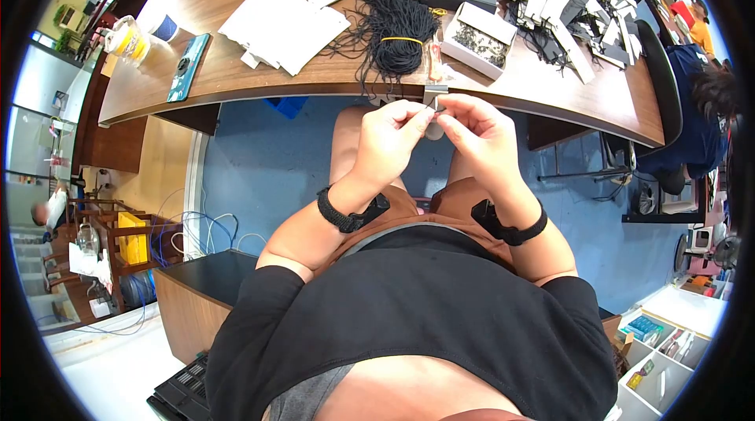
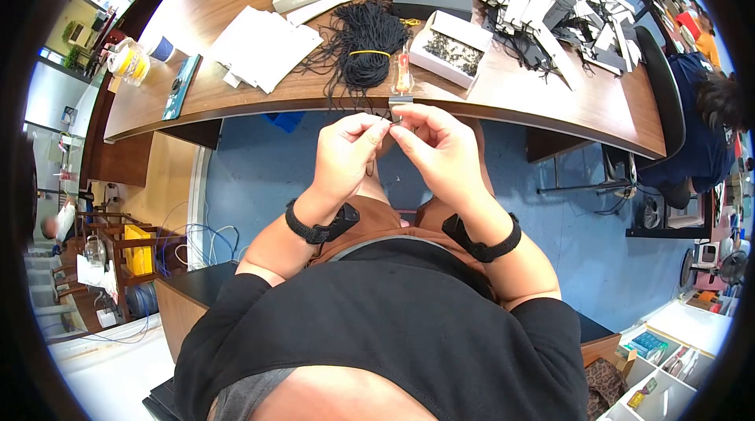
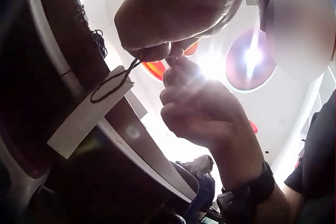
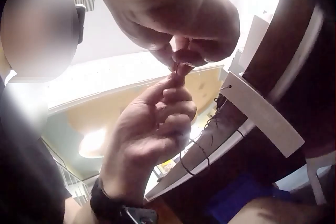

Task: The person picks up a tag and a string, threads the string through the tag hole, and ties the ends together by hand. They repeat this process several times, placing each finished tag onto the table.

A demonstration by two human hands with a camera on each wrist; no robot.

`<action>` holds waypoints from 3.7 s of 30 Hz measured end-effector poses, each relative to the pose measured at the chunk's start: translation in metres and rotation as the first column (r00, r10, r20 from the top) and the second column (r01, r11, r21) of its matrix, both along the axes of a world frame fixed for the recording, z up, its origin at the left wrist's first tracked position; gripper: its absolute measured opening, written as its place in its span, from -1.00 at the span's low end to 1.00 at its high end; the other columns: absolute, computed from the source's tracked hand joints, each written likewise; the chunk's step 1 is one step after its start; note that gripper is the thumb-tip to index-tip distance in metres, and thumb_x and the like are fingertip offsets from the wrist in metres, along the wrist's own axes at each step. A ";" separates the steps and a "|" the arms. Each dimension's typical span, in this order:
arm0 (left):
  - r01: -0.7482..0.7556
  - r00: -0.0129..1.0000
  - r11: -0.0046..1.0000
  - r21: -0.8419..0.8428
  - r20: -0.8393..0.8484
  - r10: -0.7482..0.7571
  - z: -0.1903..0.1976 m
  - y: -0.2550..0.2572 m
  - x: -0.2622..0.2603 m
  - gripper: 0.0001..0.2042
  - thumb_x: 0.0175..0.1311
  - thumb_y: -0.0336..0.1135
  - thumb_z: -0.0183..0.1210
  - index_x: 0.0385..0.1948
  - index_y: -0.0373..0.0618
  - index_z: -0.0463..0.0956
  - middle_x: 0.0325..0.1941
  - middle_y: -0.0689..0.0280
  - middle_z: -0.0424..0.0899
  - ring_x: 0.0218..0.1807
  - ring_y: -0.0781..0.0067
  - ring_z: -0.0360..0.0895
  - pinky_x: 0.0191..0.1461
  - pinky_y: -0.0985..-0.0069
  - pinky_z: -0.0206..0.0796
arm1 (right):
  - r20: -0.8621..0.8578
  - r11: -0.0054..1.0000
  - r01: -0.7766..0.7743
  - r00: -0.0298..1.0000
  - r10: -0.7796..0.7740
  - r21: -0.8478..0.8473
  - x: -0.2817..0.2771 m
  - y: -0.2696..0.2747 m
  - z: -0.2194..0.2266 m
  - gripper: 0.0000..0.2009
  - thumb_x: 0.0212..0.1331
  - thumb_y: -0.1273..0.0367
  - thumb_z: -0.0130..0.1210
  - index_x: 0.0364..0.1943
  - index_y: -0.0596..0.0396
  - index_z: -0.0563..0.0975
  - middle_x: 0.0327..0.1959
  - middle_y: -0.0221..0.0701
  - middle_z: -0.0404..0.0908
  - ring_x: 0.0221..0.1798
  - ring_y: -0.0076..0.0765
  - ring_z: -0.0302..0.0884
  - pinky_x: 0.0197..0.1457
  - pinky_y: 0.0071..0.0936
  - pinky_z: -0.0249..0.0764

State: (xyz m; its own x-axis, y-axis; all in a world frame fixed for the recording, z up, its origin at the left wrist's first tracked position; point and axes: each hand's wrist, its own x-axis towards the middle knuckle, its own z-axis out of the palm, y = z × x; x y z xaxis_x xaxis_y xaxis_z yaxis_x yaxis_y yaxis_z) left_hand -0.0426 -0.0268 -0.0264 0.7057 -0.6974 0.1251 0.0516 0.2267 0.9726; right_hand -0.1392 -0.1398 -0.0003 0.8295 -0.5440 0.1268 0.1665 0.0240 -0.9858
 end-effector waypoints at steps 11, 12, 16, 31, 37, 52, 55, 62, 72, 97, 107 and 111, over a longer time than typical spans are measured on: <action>0.129 0.899 0.975 0.179 0.395 -0.192 0.005 0.007 0.005 -0.88 0.12 -0.41 0.13 -0.46 -0.30 0.55 -0.59 0.31 0.40 -0.53 0.57 0.33 -0.45 0.57 0.19 | -0.304 0.955 -0.152 0.950 0.070 -0.255 -0.004 -0.021 0.003 -0.91 0.11 0.46 0.17 -0.33 0.16 0.61 -0.47 -0.44 0.62 -0.44 -0.70 0.47 -0.40 -0.69 0.41; 0.149 0.909 0.974 0.172 0.363 -0.203 -0.001 0.006 0.007 -0.87 0.12 -0.40 0.12 -0.47 -0.30 0.55 -0.58 0.31 0.41 -0.52 0.58 0.34 -0.44 0.57 0.20 | -0.369 0.968 -0.194 0.921 0.123 -0.161 -0.004 -0.024 0.004 -0.89 0.11 0.46 0.17 -0.29 0.15 0.61 -0.45 -0.44 0.63 -0.43 -0.70 0.48 -0.40 -0.68 0.42; 0.228 0.933 0.963 0.143 0.251 -0.258 -0.004 0.008 0.011 -0.83 0.14 -0.36 0.10 -0.49 -0.30 0.55 -0.55 0.33 0.46 -0.49 0.62 0.35 -0.41 0.60 0.22 | -0.153 0.898 -0.186 0.979 0.134 -0.399 -0.006 -0.026 0.010 -0.77 0.05 0.45 0.20 -0.16 0.08 0.59 -0.38 -0.35 0.64 -0.41 -0.51 0.56 -0.35 -0.59 0.47; -0.025 0.787 0.982 0.189 0.609 -0.097 0.014 0.007 0.010 -0.84 0.20 -0.37 0.10 -0.51 -0.27 0.52 -0.54 0.39 0.48 -0.50 0.68 0.32 -0.40 0.66 0.15 | 0.005 0.566 0.053 0.996 -0.086 -0.823 -0.008 -0.024 0.012 -0.86 -0.08 0.52 0.25 -0.38 0.14 0.58 -0.47 -0.36 0.59 -0.49 -0.43 0.52 -0.40 -0.58 0.42; 0.387 0.823 0.922 -0.007 -0.448 -0.349 0.002 0.015 0.029 -0.80 0.26 -0.34 0.08 -0.49 -0.27 0.52 -0.64 0.46 0.36 -0.63 0.71 0.21 -0.61 0.73 0.00 | 0.242 0.197 0.223 0.967 0.078 -0.955 -0.015 -0.029 -0.003 -0.82 -0.21 0.53 0.22 -0.41 0.12 0.56 -0.46 -0.41 0.58 -0.56 -0.37 0.45 -0.49 -0.50 0.35; 0.299 0.953 0.952 0.063 -0.073 -0.294 -0.002 0.006 0.004 -0.85 0.21 -0.45 0.16 -0.26 -0.33 0.55 -0.40 0.39 0.58 -0.39 0.76 0.42 -0.35 0.77 0.27 | -0.042 0.873 -0.043 0.999 0.026 -0.486 -0.015 -0.016 -0.005 -0.92 0.06 0.52 0.19 -0.34 0.20 0.60 -0.43 -0.35 0.63 -0.37 -0.52 0.57 -0.30 -0.60 0.46; 0.341 0.900 0.939 0.042 -0.304 -0.313 0.004 0.011 0.006 -0.86 0.21 -0.46 0.13 -0.26 -0.31 0.54 -0.49 0.44 0.49 -0.50 0.80 0.29 -0.53 0.80 0.06 | -0.032 0.864 -0.020 0.999 0.004 -0.504 -0.018 -0.014 -0.008 -0.92 0.04 0.52 0.20 -0.35 0.18 0.60 -0.45 -0.34 0.61 -0.40 -0.46 0.57 -0.31 -0.57 0.46; 0.379 0.346 0.863 -0.333 -0.814 -0.466 -0.010 0.010 0.027 -0.86 0.26 -0.34 0.07 -0.38 -0.22 0.51 -0.67 0.54 0.21 -0.68 0.76 0.05 -0.66 0.77 -0.10 | 0.230 0.373 0.177 0.968 0.102 -0.911 -0.021 -0.024 -0.010 -0.83 -0.18 0.49 0.23 -0.40 0.06 0.57 -0.46 -0.45 0.57 -0.51 -0.38 0.49 -0.47 -0.49 0.37; 0.421 0.735 0.903 -0.084 -0.552 -0.394 -0.001 0.011 0.013 -0.85 0.25 -0.43 0.11 -0.21 -0.29 0.54 -0.56 0.51 0.43 -0.64 0.83 0.17 -0.62 0.79 0.00 | 0.256 0.240 0.216 0.955 0.151 -0.947 -0.021 -0.026 0.001 -0.80 -0.22 0.48 0.20 -0.39 0.05 0.57 -0.47 -0.47 0.55 -0.54 -0.46 0.45 -0.53 -0.51 0.30; 0.038 0.950 0.983 0.180 0.297 -0.091 -0.007 0.005 -0.011 -0.93 0.05 -0.56 0.14 -0.42 -0.24 0.49 -0.55 0.44 0.46 -0.54 0.74 0.30 -0.49 0.67 0.22 | -0.101 0.512 -0.096 0.995 0.018 -0.854 -0.017 -0.019 0.010 -0.90 -0.05 0.40 0.18 -0.48 0.08 0.50 -0.54 -0.33 0.51 -0.49 -0.21 0.53 -0.44 -0.42 0.46; 0.022 0.935 0.995 0.096 0.350 -0.054 -0.002 0.014 -0.010 -0.97 0.11 -0.57 0.15 -0.42 -0.28 0.55 -0.53 0.44 0.46 -0.53 0.76 0.29 -0.49 0.71 0.13 | -0.137 0.709 -0.362 0.830 0.541 0.605 -0.010 -0.028 -0.017 -0.81 0.21 0.33 0.09 -0.48 0.14 0.51 -0.64 -0.48 0.45 -0.68 -0.61 0.33 -0.62 -0.67 0.23; 0.035 0.957 0.996 0.080 0.285 -0.056 0.004 0.009 -0.009 -0.98 0.14 -0.55 0.16 -0.42 -0.27 0.55 -0.47 0.42 0.52 -0.45 0.73 0.38 -0.40 0.71 0.23 | -0.031 0.539 -0.341 0.824 0.566 0.771 -0.012 -0.028 -0.007 -0.78 0.24 0.30 0.06 -0.52 0.08 0.47 -0.69 -0.57 0.35 -0.71 -0.66 0.18 -0.65 -0.69 0.10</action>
State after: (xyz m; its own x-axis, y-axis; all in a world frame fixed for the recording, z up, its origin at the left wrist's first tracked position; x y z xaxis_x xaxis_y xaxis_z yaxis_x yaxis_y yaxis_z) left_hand -0.0511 -0.0181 -0.0226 0.6150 -0.7428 0.2647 -0.2236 0.1577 0.9618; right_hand -0.1516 -0.1676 -0.0078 0.9262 0.0971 -0.3643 -0.3174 0.7225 -0.6142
